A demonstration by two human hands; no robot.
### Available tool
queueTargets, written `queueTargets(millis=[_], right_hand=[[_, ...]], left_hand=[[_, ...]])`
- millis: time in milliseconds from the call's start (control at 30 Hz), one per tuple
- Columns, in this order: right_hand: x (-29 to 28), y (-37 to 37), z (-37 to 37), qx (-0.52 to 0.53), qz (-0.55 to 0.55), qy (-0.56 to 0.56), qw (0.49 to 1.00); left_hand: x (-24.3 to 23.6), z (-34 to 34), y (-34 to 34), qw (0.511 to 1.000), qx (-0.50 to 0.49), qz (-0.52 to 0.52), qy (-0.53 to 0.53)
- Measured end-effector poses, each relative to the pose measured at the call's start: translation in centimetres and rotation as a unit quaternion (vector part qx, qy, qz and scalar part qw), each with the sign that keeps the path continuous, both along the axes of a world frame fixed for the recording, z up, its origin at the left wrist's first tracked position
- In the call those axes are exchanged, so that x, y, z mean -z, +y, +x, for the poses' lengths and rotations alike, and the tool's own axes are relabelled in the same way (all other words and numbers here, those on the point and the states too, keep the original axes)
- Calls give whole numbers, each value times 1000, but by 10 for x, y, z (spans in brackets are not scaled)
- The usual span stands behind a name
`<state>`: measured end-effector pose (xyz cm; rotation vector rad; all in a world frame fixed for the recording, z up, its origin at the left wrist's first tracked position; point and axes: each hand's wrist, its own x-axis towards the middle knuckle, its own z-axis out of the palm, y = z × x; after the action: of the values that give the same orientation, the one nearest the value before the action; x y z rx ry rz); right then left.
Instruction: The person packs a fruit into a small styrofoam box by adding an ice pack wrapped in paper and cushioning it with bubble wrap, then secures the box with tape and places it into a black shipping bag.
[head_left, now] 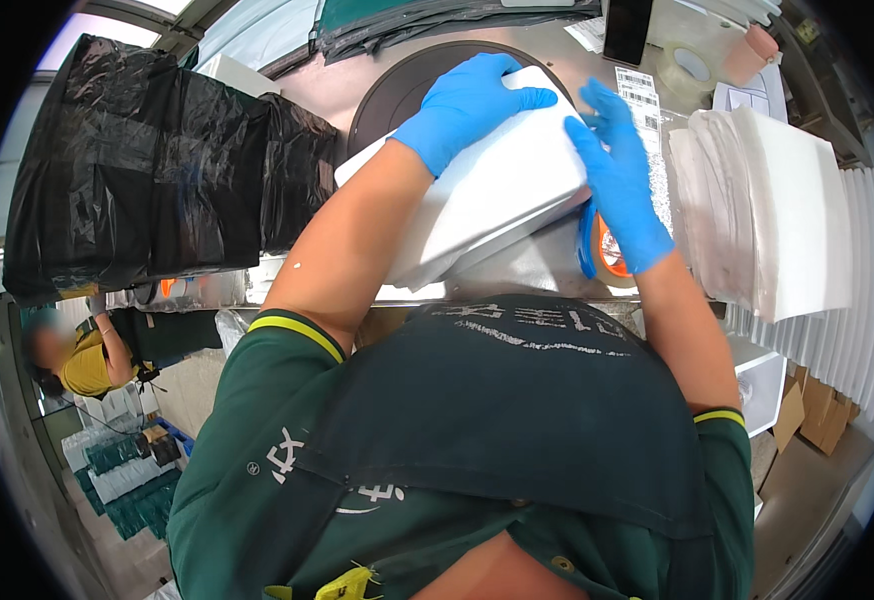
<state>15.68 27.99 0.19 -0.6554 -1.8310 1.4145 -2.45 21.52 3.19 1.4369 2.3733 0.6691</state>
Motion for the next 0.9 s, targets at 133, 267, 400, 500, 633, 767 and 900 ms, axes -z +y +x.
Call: queueTargets(millis=[133,267,400,500,633,767,900], right_hand=[[-20,-32,51,-148,334,9,931],[-24,-68,37,-351,459,44,815],[-27,-84,21,-371,414,-3,832],[-31,-88,17,-384,382,-48,839],[-31,-90,14,-340,436,-59,831],[-41,-95,5,-320,458,-114,821],[-43,-96,-2,-328,465,-151,809]], left_hand=[[7,-22,2,993,9,26,-111],[11,-37,23,994,-4,35,-104],[11,-39,26,995,-28,42,-81],[11,-41,25,996,-26,47,-68],[12,-44,30,996,-17,37,-75],[20,-57,34,995,-54,44,-71],[15,-59,35,993,-50,28,-98]])
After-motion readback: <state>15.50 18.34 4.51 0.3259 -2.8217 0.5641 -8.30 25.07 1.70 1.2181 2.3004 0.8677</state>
